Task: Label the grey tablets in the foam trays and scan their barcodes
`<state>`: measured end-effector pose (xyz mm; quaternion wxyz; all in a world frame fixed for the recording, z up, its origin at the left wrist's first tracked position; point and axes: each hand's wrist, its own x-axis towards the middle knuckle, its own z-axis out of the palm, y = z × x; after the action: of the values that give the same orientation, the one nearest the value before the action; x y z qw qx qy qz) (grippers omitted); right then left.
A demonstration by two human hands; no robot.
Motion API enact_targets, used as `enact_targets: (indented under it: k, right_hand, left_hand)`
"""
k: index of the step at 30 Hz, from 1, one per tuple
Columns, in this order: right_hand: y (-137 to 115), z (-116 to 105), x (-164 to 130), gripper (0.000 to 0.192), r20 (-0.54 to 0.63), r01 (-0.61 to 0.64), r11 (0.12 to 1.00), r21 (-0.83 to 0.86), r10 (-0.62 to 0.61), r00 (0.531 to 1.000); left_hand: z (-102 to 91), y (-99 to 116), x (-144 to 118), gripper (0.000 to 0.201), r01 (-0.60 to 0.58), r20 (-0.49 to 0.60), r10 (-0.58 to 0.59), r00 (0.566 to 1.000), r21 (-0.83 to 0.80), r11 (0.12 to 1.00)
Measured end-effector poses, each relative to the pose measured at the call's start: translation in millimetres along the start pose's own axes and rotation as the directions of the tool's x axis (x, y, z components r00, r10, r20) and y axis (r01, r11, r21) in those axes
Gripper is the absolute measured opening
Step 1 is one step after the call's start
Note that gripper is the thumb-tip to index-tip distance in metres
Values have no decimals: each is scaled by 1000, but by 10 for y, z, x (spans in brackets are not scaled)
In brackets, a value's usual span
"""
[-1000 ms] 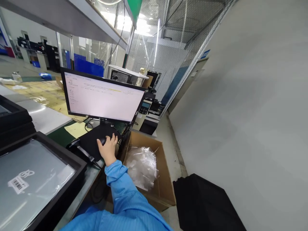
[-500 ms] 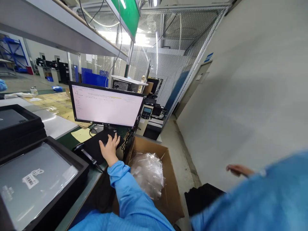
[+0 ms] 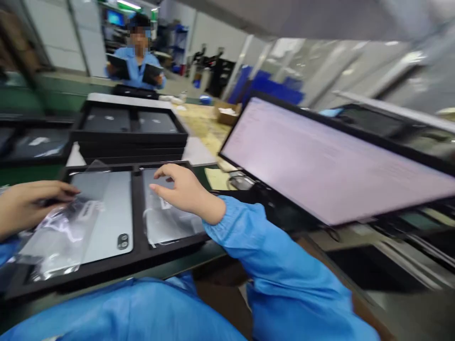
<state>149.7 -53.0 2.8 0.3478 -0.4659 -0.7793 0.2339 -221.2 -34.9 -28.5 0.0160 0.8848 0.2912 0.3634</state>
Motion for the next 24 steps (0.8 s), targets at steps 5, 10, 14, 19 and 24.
enact_targets:
  k: [5, 10, 14, 19, 24]
  right_hand:
    - [-262, 807, 304, 11, 500, -458, 856, 240, 295, 814]
    - [-399, 1344, 488, 15, 541, -607, 767, 210, 426, 725]
    - [-379, 1463, 535, 20, 483, -558, 803, 208, 412, 773]
    - [-376, 1521, 522, 23, 409, -477, 856, 200, 369, 835]
    - [-364, 1594, 497, 28, 407, -560, 759, 333, 420, 811]
  left_hand:
    - [-31, 41, -303, 13, 193, 40, -192, 981, -21, 981]
    - [32, 90, -468, 10, 249, -157, -257, 954, -69, 966]
    - [-13, 52, -637, 9, 138, -164, -140, 977, -21, 990]
    - [-124, 22, -728, 14, 116, -129, -116, 985, -2, 993]
    - [-177, -1, -829, 11, 178, -170, -189, 967, -81, 981]
